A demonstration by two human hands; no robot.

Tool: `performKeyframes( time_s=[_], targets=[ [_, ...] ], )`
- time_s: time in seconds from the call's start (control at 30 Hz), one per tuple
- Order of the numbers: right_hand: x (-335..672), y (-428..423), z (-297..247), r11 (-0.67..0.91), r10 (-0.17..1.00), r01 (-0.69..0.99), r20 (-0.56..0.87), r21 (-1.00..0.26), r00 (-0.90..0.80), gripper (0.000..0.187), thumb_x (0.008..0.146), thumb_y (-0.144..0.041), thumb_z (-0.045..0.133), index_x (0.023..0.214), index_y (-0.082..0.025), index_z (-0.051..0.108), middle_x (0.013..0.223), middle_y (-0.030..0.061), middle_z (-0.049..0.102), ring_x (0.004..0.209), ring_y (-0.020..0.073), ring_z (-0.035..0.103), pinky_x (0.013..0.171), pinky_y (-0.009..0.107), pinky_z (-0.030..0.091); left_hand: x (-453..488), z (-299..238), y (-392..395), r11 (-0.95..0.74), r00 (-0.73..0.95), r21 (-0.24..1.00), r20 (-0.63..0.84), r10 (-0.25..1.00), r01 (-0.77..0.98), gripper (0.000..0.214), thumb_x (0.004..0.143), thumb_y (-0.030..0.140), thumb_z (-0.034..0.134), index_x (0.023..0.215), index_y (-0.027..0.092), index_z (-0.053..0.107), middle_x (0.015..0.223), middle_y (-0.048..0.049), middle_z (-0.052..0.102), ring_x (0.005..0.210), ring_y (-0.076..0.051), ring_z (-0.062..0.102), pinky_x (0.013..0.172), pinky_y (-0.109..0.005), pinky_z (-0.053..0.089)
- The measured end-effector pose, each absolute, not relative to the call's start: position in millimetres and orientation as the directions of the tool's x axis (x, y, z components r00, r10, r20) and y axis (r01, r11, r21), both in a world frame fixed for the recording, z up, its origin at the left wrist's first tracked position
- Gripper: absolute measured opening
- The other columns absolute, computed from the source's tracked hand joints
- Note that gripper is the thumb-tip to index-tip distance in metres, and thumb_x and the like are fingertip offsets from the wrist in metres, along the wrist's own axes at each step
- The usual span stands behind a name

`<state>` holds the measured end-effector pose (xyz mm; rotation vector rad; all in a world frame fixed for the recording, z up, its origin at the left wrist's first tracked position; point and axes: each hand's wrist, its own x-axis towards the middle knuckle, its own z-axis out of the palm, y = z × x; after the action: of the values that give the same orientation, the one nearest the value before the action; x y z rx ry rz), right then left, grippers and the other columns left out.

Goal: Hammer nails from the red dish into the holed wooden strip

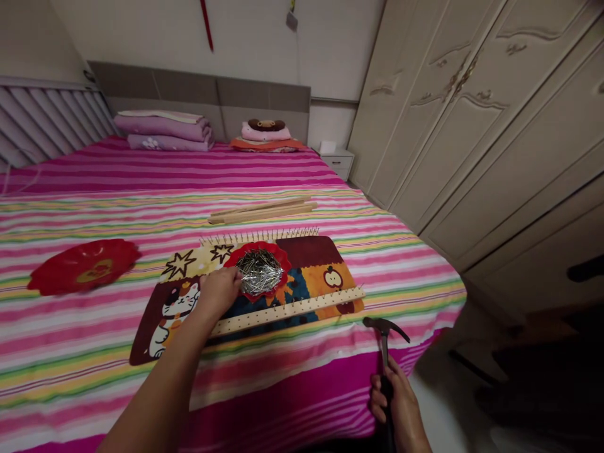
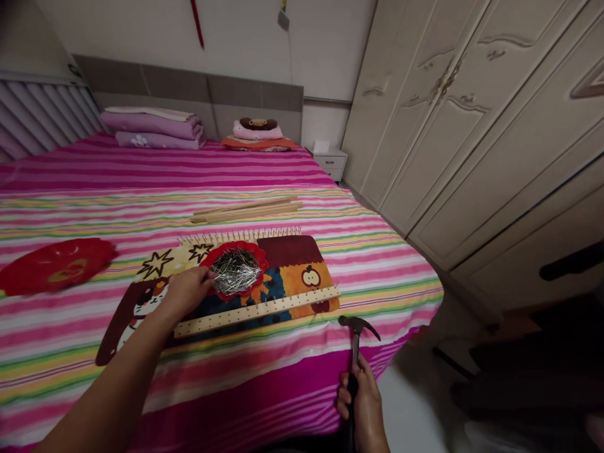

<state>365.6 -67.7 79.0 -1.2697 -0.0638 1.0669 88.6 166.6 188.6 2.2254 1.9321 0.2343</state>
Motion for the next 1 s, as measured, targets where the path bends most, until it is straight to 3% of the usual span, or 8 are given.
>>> performKeyframes(
  time_s=[0.07, 0.13, 0.23, 0.37, 0.63, 1.0],
  targets=[
    [366, -67, 80, -0.094, 0.664, -0.606, -0.504, -0.790, 0.553, 0.048, 0.063, -0.038, 0.068, 0.104, -0.027, 0.044, 0.050, -0.0112, 0.048, 0.031, 0.0047, 0.034, 0.026, 0.012, 0.028, 79, 193, 158, -0.065, 0.088, 0.507, -0.021, 0.996, 0.859, 0.021, 0.072, 0.028, 0.048, 0.081, 0.019, 0.065, 0.082, -0.0061, 0.069, 0.080, -0.022, 0.062, 0.072, -0.032, 0.042],
    [365, -67, 82, -0.096, 0.665, -0.598, -0.499, -0.796, 0.556, 0.045, 0.063, -0.038, 0.067, 0.101, -0.027, 0.045, 0.050, -0.0110, 0.048, 0.031, 0.0045, 0.034, 0.026, 0.012, 0.028, 74, 193, 146, -0.013, 0.090, 0.765, -0.058, 0.994, 0.644, 0.026, 0.068, 0.036, 0.054, 0.084, 0.018, 0.065, 0.079, -0.0037, 0.069, 0.075, -0.019, 0.061, 0.068, -0.028, 0.044],
    [364, -68, 84, -0.087, 0.685, -0.588, -0.477, -0.804, 0.551, 0.041, 0.065, -0.036, 0.066, 0.099, -0.026, 0.047, 0.050, -0.0107, 0.048, 0.032, 0.0041, 0.035, 0.026, 0.011, 0.028, 75, 185, 126, 0.053, 0.139, 0.927, -0.112, 0.984, 0.370, 0.037, 0.058, 0.044, 0.064, 0.083, 0.017, 0.066, 0.074, -0.0021, 0.068, 0.066, -0.016, 0.059, 0.061, -0.026, 0.044],
    [363, -69, 86, -0.079, 0.699, -0.585, -0.463, -0.807, 0.544, 0.037, 0.067, -0.034, 0.065, 0.098, -0.026, 0.047, 0.051, -0.0107, 0.048, 0.032, 0.0039, 0.035, 0.027, 0.011, 0.028, 87, 167, 109, 0.144, 0.159, 0.953, -0.191, 0.969, 0.266, 0.038, 0.055, 0.047, 0.066, 0.077, 0.016, 0.063, 0.060, 0.0022, 0.059, 0.052, -0.010, 0.050, 0.050, -0.023, 0.039],
    [363, -69, 84, -0.073, 0.704, -0.573, -0.449, -0.816, 0.550, 0.037, 0.066, -0.036, 0.065, 0.097, -0.026, 0.045, 0.051, -0.0112, 0.047, 0.032, 0.0039, 0.035, 0.027, 0.011, 0.027, 112, 129, 107, 0.077, 0.030, 0.973, -0.086, 0.996, 0.216, 0.029, 0.057, 0.043, 0.063, 0.071, 0.017, 0.059, 0.062, 0.0013, 0.059, 0.060, -0.012, 0.054, 0.058, -0.024, 0.042],
    [360, -72, 87, -0.067, 0.683, -0.567, -0.452, -0.821, 0.574, 0.043, 0.067, -0.035, 0.065, 0.105, -0.026, 0.046, 0.051, -0.0110, 0.048, 0.032, 0.0046, 0.034, 0.026, 0.012, 0.028, 117, 131, 101, -0.022, 0.035, 0.857, 0.005, 0.999, 0.514, 0.017, 0.065, 0.036, 0.056, 0.072, 0.022, 0.061, 0.066, 0.0021, 0.066, 0.063, -0.014, 0.058, 0.061, -0.024, 0.042]
  ],
)
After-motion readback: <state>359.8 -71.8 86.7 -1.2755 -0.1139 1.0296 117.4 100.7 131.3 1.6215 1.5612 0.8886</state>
